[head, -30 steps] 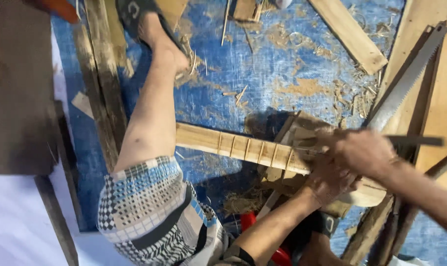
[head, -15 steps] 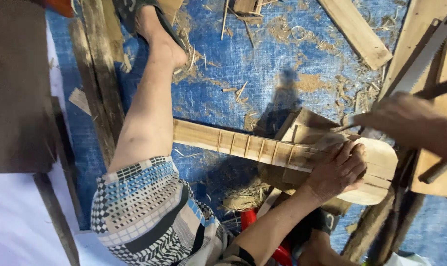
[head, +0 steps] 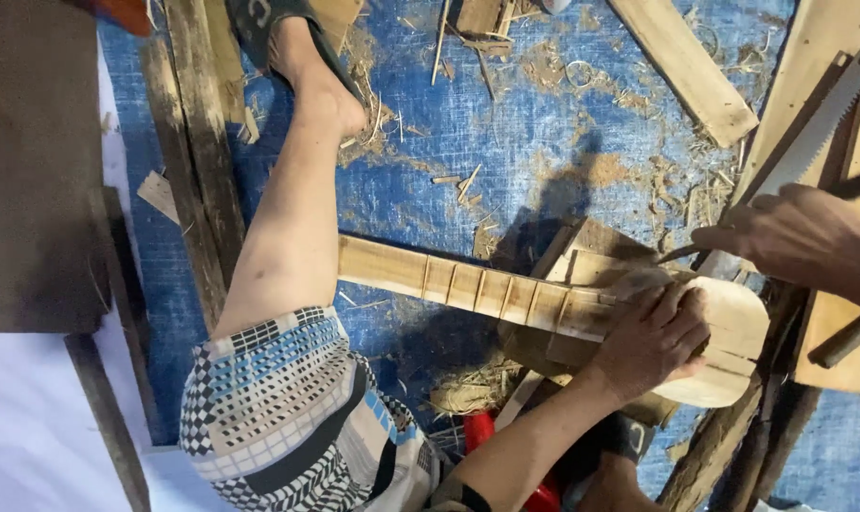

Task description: The person uses a saw to cut wood pieces and assembles the body of a string instrument while working on a floor-based workspace.

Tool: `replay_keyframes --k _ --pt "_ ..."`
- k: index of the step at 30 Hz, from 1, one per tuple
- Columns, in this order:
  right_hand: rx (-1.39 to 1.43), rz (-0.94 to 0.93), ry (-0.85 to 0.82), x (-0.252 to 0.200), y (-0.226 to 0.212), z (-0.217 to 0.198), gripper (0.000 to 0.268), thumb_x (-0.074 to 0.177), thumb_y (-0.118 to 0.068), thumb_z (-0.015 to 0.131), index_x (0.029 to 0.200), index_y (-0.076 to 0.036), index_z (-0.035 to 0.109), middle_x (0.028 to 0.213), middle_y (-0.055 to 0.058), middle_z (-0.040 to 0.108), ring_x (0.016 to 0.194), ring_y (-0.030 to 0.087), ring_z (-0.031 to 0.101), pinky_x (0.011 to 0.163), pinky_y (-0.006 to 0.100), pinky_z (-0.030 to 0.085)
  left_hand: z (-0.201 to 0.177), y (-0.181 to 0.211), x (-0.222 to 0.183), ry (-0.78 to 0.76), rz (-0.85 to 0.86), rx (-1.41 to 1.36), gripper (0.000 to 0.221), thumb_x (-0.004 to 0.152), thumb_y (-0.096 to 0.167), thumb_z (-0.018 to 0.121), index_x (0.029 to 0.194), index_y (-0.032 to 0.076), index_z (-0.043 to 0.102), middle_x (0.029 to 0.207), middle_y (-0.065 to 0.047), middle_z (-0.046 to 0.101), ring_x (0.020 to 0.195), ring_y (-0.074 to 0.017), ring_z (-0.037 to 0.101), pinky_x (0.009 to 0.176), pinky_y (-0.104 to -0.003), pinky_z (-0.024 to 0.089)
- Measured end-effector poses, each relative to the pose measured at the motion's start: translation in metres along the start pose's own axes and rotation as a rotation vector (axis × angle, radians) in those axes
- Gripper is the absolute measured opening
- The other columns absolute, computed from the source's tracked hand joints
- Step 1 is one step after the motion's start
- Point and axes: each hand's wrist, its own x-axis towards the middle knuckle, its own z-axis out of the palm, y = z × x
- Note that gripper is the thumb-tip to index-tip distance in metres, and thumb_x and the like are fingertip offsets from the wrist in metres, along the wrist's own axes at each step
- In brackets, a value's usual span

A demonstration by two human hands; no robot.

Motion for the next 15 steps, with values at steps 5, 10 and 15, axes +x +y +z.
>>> replay_keyframes --k 5,10,15 --pt "0.15 -0.106 -0.528 0.02 -0.044 -0.062 0.021 0.108 -0.035 0.052 0.101 -0.02 0.066 0.068 -0.011 0.063 0.046 -0.003 0.049 0.039 0.016 0.038 0.009 0.007 -0.01 -0.013 -0.032 -0.084 0.037 0.083 0.028 0.085 0.104 0.008 0.061 0.116 -0.01 0.061 0.114 -0.032 0.058 0.099 -0.046 0.048" --pt "0.067 0.003 -0.399 0.006 -0.031 -0.039 0.025 0.11 -0.022 0.048 0.129 -0.035 0.037 0.071 -0.012 0.056 0.049 0.0 0.047 0.045 0.014 0.043 0.014 0.008 -0.016 -0.046 0.002 -0.06 0.041 0.084 0.028 0.081 0.113 0.004 0.066 0.133 -0.018 0.065 0.141 -0.043 0.055 0.114 -0.051 0.05" --pt "0.047 0.307 -0.463 -0.037 -0.016 0.002 0.042 0.113 -0.024 0.021 0.153 -0.032 0.016 0.083 -0.013 0.058 0.046 -0.004 0.039 0.038 0.014 0.032 0.0 0.003 -0.002 0.042 0.03 -0.021 0.051 0.106 0.032 0.031 0.121 -0.002 0.066 0.135 -0.022 0.063 0.123 -0.0362 0.06 0.117 -0.05 0.047"
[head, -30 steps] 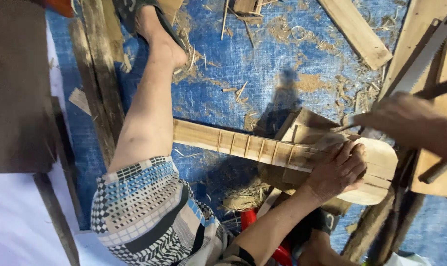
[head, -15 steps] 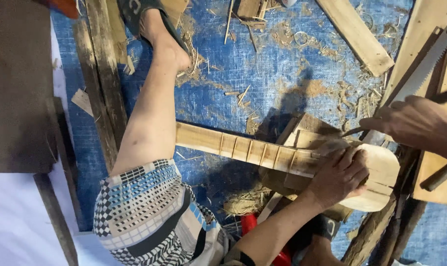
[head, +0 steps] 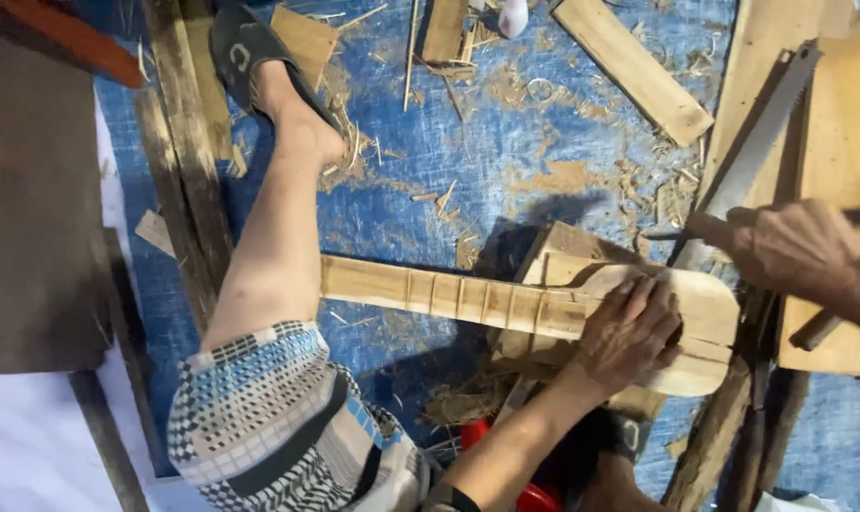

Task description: The person uses a saw to cut wood pieces and assembles the body of a string instrument while working on a floor-based workspace.

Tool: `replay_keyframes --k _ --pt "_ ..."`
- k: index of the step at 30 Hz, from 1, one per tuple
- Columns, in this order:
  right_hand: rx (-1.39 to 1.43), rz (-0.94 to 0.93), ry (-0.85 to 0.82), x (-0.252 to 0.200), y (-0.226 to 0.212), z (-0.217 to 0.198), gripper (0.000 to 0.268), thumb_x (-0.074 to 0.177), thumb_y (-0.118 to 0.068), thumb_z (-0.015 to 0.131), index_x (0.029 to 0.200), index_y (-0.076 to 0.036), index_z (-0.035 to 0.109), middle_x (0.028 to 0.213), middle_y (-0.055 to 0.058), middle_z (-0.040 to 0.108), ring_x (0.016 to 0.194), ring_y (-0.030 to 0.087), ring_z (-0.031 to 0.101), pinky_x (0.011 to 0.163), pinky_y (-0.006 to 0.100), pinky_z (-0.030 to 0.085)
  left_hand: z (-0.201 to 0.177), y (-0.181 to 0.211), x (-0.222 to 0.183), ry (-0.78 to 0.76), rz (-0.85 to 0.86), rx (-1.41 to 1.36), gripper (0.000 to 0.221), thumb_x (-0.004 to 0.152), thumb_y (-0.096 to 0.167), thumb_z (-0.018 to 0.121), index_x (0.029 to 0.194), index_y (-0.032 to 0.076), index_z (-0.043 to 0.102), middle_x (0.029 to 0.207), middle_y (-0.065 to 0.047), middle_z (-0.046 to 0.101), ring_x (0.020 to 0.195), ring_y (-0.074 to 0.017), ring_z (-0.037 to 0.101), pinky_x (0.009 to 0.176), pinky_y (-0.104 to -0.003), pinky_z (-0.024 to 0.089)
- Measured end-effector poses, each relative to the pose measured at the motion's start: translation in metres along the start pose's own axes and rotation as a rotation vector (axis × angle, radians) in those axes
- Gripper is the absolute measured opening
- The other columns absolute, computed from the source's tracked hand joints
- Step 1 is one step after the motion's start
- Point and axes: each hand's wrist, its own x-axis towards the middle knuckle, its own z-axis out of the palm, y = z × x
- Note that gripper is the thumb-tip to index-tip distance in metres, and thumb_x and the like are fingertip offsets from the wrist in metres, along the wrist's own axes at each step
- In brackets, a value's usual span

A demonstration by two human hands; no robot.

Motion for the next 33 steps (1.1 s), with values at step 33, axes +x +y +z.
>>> replay_keyframes --k 33 --pt "0.97 0.316 0.112 -0.035 -0.09 -0.064 0.032 0.095 -0.031 0.048 0.125 -0.019 0.05 0.093 0.014 0.08 0.09 0.035 0.08 0.079 0.047 0.063 0.016 -0.008 -0.001 -0.04 0.009 -0.079 0.037 0.081 0.036 0.073 0.093 0.002 0.074 0.118 -0.026 0.067 0.122 -0.044 0.058 0.11 -0.054 0.046"
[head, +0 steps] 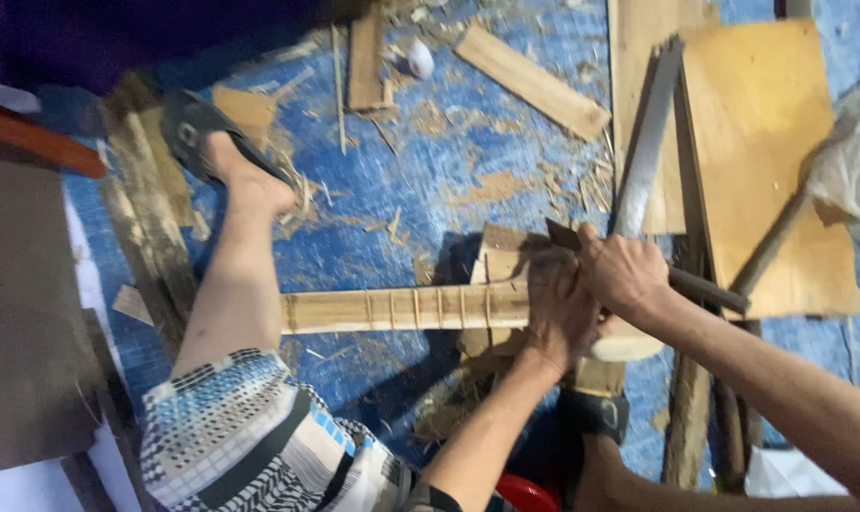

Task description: The person uses a saw to cut wood pieces and assembles the body of a string instrument while working on a floor-based workspace.

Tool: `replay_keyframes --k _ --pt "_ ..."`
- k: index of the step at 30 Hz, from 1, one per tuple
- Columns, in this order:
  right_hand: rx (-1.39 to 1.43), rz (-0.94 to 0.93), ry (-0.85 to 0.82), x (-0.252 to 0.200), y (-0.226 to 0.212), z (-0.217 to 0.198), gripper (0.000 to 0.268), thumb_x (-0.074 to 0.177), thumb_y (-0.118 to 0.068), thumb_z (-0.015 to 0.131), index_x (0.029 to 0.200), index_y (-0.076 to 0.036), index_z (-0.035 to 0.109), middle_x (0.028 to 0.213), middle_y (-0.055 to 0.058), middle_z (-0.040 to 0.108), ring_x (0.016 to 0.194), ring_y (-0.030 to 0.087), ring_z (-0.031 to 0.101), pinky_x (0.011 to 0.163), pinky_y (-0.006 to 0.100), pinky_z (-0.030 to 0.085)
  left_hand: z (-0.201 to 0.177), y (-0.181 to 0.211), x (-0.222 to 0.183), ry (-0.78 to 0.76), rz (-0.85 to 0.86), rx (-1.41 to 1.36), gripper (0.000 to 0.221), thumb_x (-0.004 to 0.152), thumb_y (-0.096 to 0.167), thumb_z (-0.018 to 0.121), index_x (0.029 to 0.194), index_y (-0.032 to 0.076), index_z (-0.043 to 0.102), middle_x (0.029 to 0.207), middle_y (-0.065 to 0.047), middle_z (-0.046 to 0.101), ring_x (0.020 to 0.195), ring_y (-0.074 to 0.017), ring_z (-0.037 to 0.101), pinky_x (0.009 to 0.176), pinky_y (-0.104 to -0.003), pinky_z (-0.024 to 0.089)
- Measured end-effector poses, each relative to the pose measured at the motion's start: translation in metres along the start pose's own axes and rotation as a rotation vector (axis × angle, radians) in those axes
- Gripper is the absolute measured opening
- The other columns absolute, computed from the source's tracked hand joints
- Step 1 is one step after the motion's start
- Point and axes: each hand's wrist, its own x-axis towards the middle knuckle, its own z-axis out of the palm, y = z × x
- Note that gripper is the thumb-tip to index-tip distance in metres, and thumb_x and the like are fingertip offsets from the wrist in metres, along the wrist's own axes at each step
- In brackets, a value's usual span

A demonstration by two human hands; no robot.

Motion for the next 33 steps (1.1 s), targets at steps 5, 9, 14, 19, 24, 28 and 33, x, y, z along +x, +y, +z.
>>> replay_keyframes --k 5,9,14,19,24,28,33 --pt "0.346 0.157 0.039 0.009 0.047 0.007 0.042 0.092 -0.037 0.063 0.124 -0.011 0.058 0.093 0.025 0.08 0.092 0.044 0.079 0.082 0.057 0.061 0.017 -0.002 -0.017 0.021 -0.007 0.042 0.057 0.077 0.04 0.072 0.112 -0.004 0.069 0.119 -0.028 0.067 0.118 -0.0422 0.061 0.109 -0.052 0.048" --pt "0.793 0.18 -0.036 -0.018 0.055 -0.028 0.027 0.094 -0.017 0.062 0.109 0.005 0.069 0.065 0.025 0.077 0.053 0.035 0.076 0.054 0.046 0.061 0.022 0.006 -0.014 0.037 -0.07 -0.027 0.062 0.075 0.033 0.074 0.118 -0.011 0.064 0.121 -0.032 0.065 0.12 -0.0475 0.061 0.112 -0.056 0.046" --pt "0.983 0.291 -0.28 0.026 0.064 0.006 0.021 0.093 -0.013 0.062 0.094 0.006 0.07 0.06 0.029 0.07 0.052 0.038 0.071 0.044 0.048 0.058 0.004 0.013 -0.005 0.113 -0.03 0.116 0.074 0.063 0.036 0.086 0.116 -0.011 0.066 0.119 -0.03 0.062 0.117 -0.0447 0.059 0.109 -0.056 0.05" --pt "0.951 0.34 -0.405 0.065 0.061 0.028 0.026 0.095 -0.011 0.059 0.103 0.011 0.068 0.063 0.027 0.067 0.05 0.036 0.068 0.042 0.045 0.054 0.035 0.008 -0.022 0.133 -0.034 0.079 0.064 0.068 0.029 0.085 0.115 -0.011 0.067 0.12 -0.029 0.059 0.118 -0.0445 0.058 0.108 -0.057 0.048" --pt "0.866 0.386 -0.472 0.096 0.069 0.047 0.028 0.09 -0.008 0.062 0.104 0.015 0.067 0.071 0.029 0.069 0.057 0.037 0.071 0.051 0.048 0.058 0.051 0.008 -0.029 0.12 -0.053 0.063 0.056 0.078 0.027 0.079 0.12 -0.009 0.066 0.122 -0.028 0.058 0.125 -0.044 0.056 0.108 -0.057 0.046" --pt "0.892 0.431 -0.284 0.087 0.064 0.081 0.035 0.087 -0.015 0.059 0.103 0.014 0.069 0.072 0.029 0.066 0.06 0.038 0.072 0.049 0.048 0.058 0.058 0.006 -0.028 0.101 -0.055 0.074 0.052 0.071 0.02 0.087 0.11 -0.008 0.067 0.119 -0.028 0.057 0.122 -0.0455 0.055 0.107 -0.059 0.046" --pt "0.568 0.482 0.072 0.037 0.023 0.047 0.047 0.104 -0.045 0.042 0.136 -0.012 0.051 0.121 0.028 0.065 0.115 0.047 0.067 0.097 0.06 0.055 0.008 -0.006 -0.013 0.04 0.014 0.02 0.033 0.084 0.015 0.078 0.104 -0.008 0.065 0.123 -0.028 0.057 0.128 -0.0438 0.052 0.111 -0.058 0.043"
